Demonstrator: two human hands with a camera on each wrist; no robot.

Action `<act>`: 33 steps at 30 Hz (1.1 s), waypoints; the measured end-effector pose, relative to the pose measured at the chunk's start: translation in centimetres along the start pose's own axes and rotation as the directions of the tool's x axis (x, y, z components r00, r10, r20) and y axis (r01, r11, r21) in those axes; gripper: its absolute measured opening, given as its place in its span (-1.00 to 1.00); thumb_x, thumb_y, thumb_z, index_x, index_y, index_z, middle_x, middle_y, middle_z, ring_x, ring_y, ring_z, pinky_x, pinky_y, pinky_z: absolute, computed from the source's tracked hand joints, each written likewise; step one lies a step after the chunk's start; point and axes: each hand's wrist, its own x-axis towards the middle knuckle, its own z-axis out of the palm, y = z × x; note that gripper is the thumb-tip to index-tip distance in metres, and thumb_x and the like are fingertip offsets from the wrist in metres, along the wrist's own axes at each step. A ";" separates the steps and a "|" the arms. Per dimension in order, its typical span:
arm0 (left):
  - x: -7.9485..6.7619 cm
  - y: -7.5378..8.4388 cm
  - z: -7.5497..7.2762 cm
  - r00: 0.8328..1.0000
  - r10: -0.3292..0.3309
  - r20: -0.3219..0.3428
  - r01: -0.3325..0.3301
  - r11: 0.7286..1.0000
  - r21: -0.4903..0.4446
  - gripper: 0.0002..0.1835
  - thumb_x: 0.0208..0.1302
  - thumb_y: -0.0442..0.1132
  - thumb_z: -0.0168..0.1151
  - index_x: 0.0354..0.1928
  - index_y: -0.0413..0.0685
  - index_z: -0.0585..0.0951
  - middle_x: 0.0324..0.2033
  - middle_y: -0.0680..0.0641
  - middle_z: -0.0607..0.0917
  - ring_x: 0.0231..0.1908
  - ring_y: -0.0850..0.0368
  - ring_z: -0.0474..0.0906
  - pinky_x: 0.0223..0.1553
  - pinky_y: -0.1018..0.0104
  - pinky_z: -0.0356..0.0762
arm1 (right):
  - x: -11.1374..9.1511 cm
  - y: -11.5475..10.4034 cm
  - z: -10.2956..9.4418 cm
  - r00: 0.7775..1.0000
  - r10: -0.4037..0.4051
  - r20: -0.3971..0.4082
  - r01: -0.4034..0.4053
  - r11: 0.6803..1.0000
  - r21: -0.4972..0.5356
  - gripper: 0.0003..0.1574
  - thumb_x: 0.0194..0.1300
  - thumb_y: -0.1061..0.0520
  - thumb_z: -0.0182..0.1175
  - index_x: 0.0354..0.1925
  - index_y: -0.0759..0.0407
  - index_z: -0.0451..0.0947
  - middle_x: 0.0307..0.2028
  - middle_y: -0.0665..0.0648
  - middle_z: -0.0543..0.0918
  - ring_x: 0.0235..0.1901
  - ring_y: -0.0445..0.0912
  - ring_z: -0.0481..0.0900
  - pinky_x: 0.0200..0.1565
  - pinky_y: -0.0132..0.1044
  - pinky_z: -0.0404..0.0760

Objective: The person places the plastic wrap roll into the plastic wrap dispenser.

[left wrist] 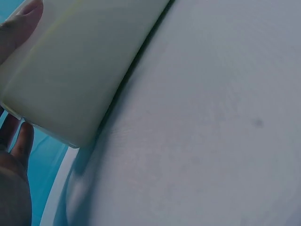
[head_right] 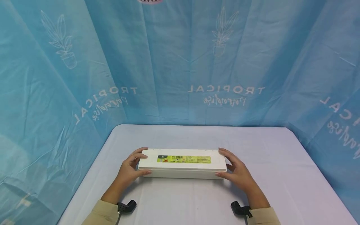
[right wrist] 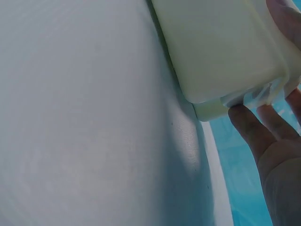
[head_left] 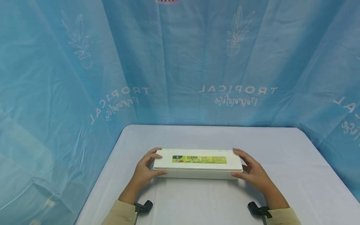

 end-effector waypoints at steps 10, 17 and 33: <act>0.1 -0.1 -0.2 0.998 0.035 0.045 -0.036 0.999 0.026 -0.32 -0.15 -0.19 0.82 0.07 0.18 0.66 0.44 0.13 0.42 0.49 0.05 0.24 0.56 -0.13 0.04 | -0.2 -0.1 -0.1 1.000 -0.005 -0.012 0.006 1.000 0.026 0.23 0.02 0.29 0.67 0.56 0.21 0.28 0.55 0.22 0.26 0.49 -0.06 0.26 0.32 -0.28 0.51; -0.1 0.1 -0.3 0.992 0.093 0.081 -0.096 0.995 0.033 -0.30 -0.07 -0.25 0.79 0.17 0.13 0.67 0.54 0.06 0.33 0.54 -0.02 0.17 0.57 0.13 0.07 | -0.1 -0.2 -0.1 1.000 0.007 -0.015 -0.006 1.000 0.022 0.27 0.01 0.29 0.68 0.59 0.03 0.28 0.56 0.17 0.26 0.49 0.10 0.28 0.34 -0.29 0.49; -0.1 0.3 -0.2 0.988 0.135 0.074 -0.139 0.989 0.057 -0.15 -0.19 -0.36 0.81 0.25 -0.03 0.63 0.57 -0.09 0.28 0.55 -0.15 0.14 0.51 0.38 0.08 | -0.2 -0.6 -0.1 1.000 -0.004 -0.006 0.004 1.000 0.008 0.38 -0.05 0.23 0.73 0.62 0.02 0.22 0.60 0.17 0.17 0.48 -0.14 0.29 0.33 -0.35 0.48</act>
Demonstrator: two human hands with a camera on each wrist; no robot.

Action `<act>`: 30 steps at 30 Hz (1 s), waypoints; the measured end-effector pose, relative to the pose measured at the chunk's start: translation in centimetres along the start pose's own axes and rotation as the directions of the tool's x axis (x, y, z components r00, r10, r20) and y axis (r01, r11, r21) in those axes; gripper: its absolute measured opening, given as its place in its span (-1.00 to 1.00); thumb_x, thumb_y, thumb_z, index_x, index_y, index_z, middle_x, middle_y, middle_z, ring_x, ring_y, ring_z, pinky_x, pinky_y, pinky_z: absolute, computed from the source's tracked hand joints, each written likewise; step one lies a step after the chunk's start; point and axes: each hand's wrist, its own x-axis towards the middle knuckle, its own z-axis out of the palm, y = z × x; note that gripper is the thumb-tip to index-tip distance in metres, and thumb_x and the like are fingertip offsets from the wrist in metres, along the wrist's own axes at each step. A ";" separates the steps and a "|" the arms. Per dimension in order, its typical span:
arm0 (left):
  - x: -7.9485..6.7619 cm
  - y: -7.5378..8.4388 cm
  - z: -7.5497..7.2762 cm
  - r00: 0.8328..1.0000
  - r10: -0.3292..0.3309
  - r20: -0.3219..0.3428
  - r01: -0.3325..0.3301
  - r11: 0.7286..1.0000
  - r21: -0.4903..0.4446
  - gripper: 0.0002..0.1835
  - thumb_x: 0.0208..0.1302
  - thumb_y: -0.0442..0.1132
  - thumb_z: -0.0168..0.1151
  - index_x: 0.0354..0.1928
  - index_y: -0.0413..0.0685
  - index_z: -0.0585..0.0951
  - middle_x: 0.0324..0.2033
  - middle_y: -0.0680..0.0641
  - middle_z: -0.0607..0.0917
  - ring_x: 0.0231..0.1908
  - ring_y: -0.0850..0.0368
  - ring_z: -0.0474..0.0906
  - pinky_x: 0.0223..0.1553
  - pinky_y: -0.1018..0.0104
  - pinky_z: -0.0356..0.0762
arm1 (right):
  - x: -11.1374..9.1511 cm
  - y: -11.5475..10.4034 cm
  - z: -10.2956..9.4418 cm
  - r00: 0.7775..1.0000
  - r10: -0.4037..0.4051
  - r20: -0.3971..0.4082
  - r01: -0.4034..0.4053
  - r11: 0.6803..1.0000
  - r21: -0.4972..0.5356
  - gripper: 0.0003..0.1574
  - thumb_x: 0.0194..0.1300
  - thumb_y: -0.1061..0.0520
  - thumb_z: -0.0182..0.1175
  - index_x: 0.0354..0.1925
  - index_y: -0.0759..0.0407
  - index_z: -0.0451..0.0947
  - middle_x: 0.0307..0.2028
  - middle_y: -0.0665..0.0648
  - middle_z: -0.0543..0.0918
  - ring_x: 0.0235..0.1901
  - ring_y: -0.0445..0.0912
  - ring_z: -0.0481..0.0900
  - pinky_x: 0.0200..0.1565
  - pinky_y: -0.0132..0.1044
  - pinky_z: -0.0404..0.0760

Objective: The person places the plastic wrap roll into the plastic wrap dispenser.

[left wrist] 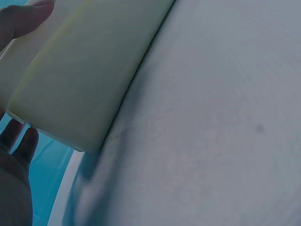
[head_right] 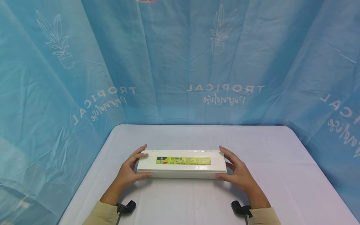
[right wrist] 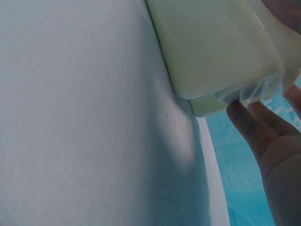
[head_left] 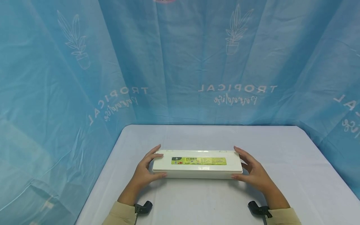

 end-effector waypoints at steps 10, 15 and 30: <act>-0.1 -0.1 0.0 1.000 -0.005 -0.005 0.005 1.000 -0.005 -0.18 -0.12 -0.35 0.79 0.27 -0.04 0.62 0.56 -0.07 0.30 0.55 -0.10 0.13 0.51 0.41 0.08 | 0.0 -0.1 0.2 1.000 -0.005 0.000 0.005 1.000 -0.004 0.37 -0.04 0.24 0.72 0.62 0.02 0.22 0.60 0.17 0.18 0.48 -0.16 0.27 0.34 -0.33 0.47; 0.0 -0.1 0.0 1.000 -0.009 0.001 0.010 1.000 -0.008 -0.19 -0.08 -0.34 0.77 0.29 -0.02 0.61 0.56 -0.06 0.30 0.55 -0.08 0.14 0.51 0.40 0.09 | 0.0 -0.2 0.2 1.000 -0.008 0.002 0.008 1.000 -0.005 0.34 0.00 0.25 0.70 0.62 0.03 0.21 0.60 0.20 0.16 0.50 -0.14 0.25 0.35 -0.31 0.46; 0.0 0.0 0.1 1.000 0.012 -0.004 -0.012 1.000 0.000 -0.14 -0.14 -0.44 0.76 0.30 -0.13 0.58 0.57 -0.17 0.27 0.55 -0.17 0.12 0.50 0.45 0.06 | 0.0 0.1 0.2 1.000 -0.019 0.002 0.019 1.000 -0.021 0.38 -0.04 0.25 0.72 0.63 0.02 0.21 0.61 0.21 0.13 0.51 -0.15 0.23 0.34 -0.35 0.47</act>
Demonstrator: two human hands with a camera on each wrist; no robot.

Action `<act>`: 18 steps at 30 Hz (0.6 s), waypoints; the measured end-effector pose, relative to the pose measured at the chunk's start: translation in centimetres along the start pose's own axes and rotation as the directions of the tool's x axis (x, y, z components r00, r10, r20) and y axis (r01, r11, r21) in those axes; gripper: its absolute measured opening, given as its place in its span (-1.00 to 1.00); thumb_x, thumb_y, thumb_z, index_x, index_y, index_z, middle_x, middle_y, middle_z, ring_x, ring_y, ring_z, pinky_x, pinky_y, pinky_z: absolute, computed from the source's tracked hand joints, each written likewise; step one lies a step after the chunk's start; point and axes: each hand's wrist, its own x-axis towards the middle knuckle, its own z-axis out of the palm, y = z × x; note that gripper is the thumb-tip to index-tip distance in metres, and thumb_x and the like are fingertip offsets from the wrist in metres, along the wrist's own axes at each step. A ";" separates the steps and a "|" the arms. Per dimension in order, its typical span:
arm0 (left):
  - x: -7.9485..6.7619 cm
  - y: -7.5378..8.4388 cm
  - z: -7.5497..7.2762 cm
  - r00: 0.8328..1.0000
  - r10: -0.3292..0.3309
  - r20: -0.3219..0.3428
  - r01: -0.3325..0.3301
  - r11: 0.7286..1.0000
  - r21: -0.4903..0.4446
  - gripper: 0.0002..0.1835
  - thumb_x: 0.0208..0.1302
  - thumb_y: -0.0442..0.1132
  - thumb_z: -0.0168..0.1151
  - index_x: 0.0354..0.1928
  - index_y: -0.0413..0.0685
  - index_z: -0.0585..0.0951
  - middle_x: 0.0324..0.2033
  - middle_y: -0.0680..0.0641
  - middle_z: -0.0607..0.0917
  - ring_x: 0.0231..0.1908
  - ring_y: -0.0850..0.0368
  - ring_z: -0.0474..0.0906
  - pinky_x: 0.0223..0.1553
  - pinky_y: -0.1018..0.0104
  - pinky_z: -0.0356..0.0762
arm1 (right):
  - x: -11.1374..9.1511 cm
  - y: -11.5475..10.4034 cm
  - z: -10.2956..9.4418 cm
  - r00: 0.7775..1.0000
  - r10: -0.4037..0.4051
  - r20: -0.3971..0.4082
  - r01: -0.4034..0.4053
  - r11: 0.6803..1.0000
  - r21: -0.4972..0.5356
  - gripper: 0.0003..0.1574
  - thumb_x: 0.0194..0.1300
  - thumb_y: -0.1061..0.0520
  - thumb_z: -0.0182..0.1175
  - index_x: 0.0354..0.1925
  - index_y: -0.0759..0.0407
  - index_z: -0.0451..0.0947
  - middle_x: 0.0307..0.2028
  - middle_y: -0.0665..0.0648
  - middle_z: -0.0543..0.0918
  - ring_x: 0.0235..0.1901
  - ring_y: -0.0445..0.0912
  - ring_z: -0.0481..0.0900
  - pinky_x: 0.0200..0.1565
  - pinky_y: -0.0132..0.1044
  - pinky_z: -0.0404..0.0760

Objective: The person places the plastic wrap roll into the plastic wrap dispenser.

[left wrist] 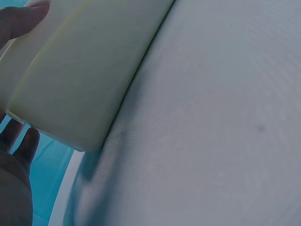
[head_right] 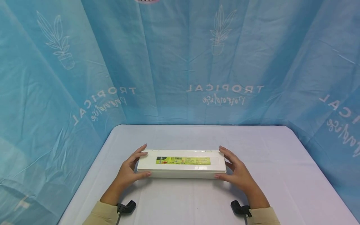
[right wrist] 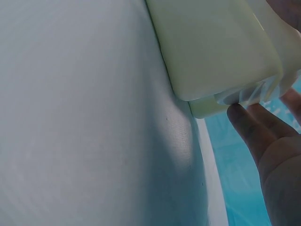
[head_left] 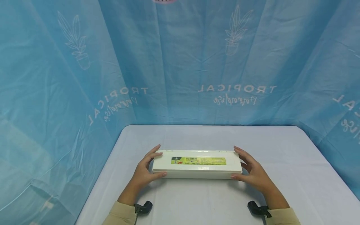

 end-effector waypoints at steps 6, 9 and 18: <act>0.0 -0.1 -0.1 1.000 -0.003 0.000 0.003 1.000 0.021 -0.13 -0.13 -0.44 0.75 0.33 -0.15 0.57 0.57 -0.19 0.27 0.55 -0.20 0.11 0.51 0.40 0.07 | -0.1 0.0 0.0 1.000 0.002 0.002 -0.002 1.000 -0.001 0.38 -0.03 0.25 0.71 0.63 0.03 0.19 0.61 0.25 0.12 0.50 -0.13 0.24 0.33 -0.38 0.47; 0.1 -0.1 -0.2 1.000 -0.004 0.011 0.003 0.999 0.047 -0.16 -0.01 -0.33 0.74 0.36 -0.02 0.56 0.57 -0.10 0.28 0.56 -0.12 0.11 0.54 0.15 0.12 | -0.1 -0.2 -0.1 1.000 -0.006 -0.005 0.006 1.000 -0.008 0.37 -0.03 0.26 0.71 0.63 0.04 0.19 0.61 0.26 0.12 0.51 -0.01 0.25 0.35 -0.39 0.44; 0.6 0.6 -1.4 1.000 0.011 0.015 -0.013 0.979 0.202 -0.29 0.22 -0.04 0.60 0.41 0.15 0.56 0.57 0.12 0.27 0.57 -0.02 0.09 0.45 -0.46 0.10 | 0.2 -0.6 -0.4 0.999 -0.043 -0.032 0.041 0.997 -0.071 0.34 -0.03 0.38 0.68 0.60 0.18 0.21 0.57 0.31 0.20 0.47 0.26 0.27 0.40 -0.32 0.40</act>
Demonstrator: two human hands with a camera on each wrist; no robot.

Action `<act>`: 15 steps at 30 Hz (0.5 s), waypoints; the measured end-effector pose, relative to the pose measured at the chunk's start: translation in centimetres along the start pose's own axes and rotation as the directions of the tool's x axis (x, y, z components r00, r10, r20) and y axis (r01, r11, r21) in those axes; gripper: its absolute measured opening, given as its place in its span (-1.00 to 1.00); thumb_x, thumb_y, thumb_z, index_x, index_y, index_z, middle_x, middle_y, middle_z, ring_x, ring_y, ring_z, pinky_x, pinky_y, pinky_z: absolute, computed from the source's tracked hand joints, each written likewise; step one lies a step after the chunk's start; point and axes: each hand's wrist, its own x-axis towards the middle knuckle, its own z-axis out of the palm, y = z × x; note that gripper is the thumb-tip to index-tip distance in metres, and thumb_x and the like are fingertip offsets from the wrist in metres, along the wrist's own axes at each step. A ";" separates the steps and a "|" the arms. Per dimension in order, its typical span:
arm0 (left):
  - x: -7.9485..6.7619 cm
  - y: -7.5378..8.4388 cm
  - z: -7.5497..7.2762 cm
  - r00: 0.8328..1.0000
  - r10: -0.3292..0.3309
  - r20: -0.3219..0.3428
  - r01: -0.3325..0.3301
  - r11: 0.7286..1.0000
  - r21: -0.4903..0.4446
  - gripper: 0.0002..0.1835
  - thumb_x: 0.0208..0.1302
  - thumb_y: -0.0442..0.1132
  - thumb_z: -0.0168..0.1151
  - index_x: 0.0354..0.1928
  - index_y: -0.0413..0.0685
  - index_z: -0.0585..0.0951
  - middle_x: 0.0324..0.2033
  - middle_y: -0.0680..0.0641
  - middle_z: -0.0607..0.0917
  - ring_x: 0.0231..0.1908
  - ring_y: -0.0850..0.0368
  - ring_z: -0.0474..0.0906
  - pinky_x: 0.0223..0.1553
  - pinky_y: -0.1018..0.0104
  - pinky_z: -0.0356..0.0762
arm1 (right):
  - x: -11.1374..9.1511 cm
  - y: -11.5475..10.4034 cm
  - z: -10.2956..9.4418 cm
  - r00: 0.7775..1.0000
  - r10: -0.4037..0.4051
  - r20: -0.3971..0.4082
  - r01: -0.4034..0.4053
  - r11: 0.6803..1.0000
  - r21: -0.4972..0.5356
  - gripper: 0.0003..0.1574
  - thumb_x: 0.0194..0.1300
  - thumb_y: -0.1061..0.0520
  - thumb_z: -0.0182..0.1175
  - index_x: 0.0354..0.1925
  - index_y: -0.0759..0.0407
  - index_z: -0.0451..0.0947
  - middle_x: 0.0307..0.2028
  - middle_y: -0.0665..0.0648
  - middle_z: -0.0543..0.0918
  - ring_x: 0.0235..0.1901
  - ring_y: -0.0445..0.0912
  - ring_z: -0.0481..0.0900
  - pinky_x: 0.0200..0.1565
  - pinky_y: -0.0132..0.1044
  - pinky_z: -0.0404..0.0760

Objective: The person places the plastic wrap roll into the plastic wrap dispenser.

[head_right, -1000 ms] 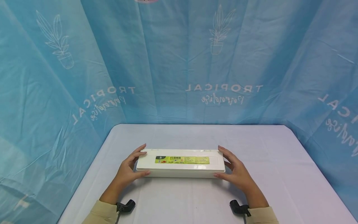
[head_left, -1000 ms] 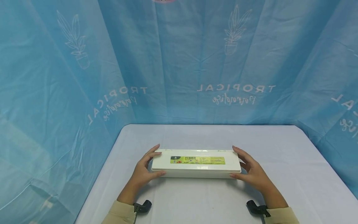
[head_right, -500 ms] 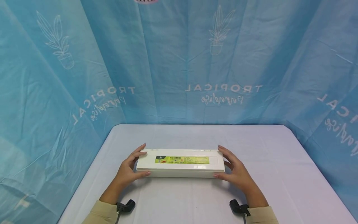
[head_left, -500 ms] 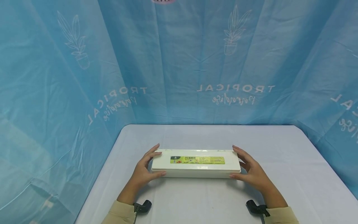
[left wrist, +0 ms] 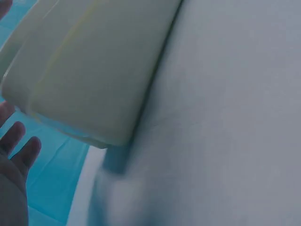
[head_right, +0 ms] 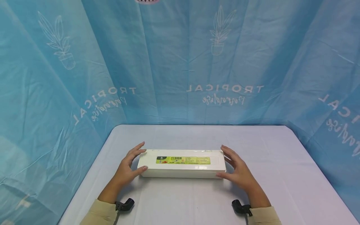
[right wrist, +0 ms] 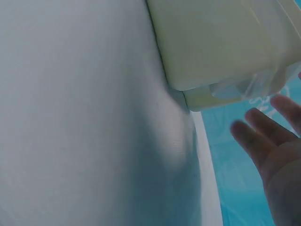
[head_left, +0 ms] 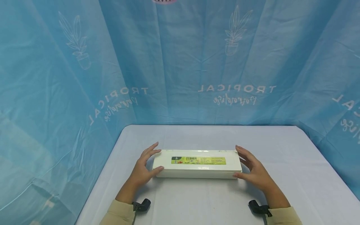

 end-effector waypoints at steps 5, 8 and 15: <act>1.4 0.6 -1.6 0.998 0.070 -0.011 -0.069 0.994 0.088 -0.30 0.26 -0.10 0.57 0.42 0.08 0.55 0.58 0.05 0.27 0.56 -0.10 0.08 0.39 -0.53 0.15 | 1.0 -0.7 -0.9 0.998 -0.050 -0.049 0.044 0.992 -0.117 0.24 0.02 0.38 0.65 0.57 0.19 0.27 0.52 0.28 0.31 0.46 0.20 0.31 0.42 -0.43 0.30; 2.6 1.3 -2.6 0.995 0.097 0.013 -0.098 0.985 0.139 -0.29 0.27 -0.09 0.56 0.44 0.09 0.54 0.59 0.02 0.24 0.57 -0.12 0.06 0.37 -0.55 0.16 | 2.2 -1.4 -1.6 0.996 -0.069 -0.063 0.055 0.978 -0.201 0.17 0.10 0.33 0.63 0.57 0.17 0.29 0.51 0.25 0.34 0.45 0.21 0.32 0.43 -0.46 0.25; 4.8 3.7 -3.7 0.970 0.062 0.234 -0.131 0.946 0.296 -0.14 0.33 0.22 0.43 0.60 0.19 0.36 0.67 -0.03 -0.01 0.62 -0.19 -0.24 0.40 -0.60 -0.01 | 5.5 -3.4 -2.2 1.000 0.021 -0.015 -0.025 0.927 -0.375 0.03 0.36 -0.01 0.48 0.62 0.09 0.24 0.58 0.24 0.20 0.52 0.30 0.16 0.37 0.45 0.29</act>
